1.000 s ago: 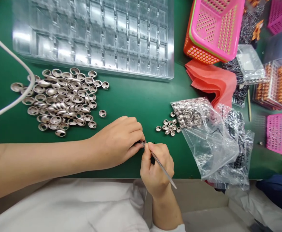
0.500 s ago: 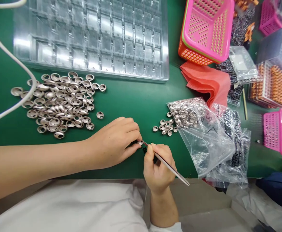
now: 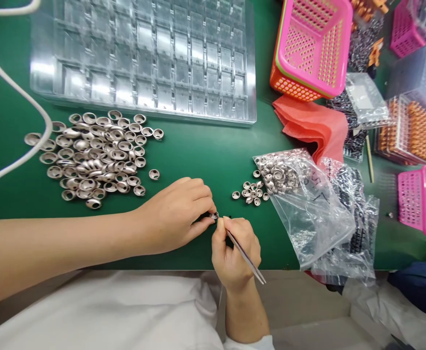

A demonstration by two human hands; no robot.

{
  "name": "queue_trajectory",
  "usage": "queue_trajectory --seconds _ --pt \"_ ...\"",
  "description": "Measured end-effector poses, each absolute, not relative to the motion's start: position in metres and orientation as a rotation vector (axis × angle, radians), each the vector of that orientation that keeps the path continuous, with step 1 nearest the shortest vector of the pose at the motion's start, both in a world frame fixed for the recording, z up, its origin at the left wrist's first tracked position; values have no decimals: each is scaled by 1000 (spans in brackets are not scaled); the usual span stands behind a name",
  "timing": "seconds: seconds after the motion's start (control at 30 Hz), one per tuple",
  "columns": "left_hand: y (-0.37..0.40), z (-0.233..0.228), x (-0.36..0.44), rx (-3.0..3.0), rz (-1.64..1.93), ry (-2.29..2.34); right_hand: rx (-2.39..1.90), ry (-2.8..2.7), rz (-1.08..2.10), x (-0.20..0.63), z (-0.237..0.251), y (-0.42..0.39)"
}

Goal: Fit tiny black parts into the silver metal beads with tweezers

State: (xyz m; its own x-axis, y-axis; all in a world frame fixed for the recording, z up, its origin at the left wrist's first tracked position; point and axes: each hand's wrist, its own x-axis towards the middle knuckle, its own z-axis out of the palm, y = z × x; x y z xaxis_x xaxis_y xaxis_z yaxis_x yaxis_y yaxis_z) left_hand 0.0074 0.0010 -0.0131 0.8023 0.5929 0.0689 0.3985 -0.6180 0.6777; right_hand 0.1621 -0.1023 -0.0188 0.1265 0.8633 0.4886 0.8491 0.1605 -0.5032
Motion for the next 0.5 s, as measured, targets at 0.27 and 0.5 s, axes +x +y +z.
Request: queue_trajectory --seconds 0.27,0.5 --pt "1 -14 8 2314 357 731 -1643 -1772 -14 160 -16 -103" --pt "1 -13 9 2307 362 734 -1649 -1779 -13 162 -16 -101"
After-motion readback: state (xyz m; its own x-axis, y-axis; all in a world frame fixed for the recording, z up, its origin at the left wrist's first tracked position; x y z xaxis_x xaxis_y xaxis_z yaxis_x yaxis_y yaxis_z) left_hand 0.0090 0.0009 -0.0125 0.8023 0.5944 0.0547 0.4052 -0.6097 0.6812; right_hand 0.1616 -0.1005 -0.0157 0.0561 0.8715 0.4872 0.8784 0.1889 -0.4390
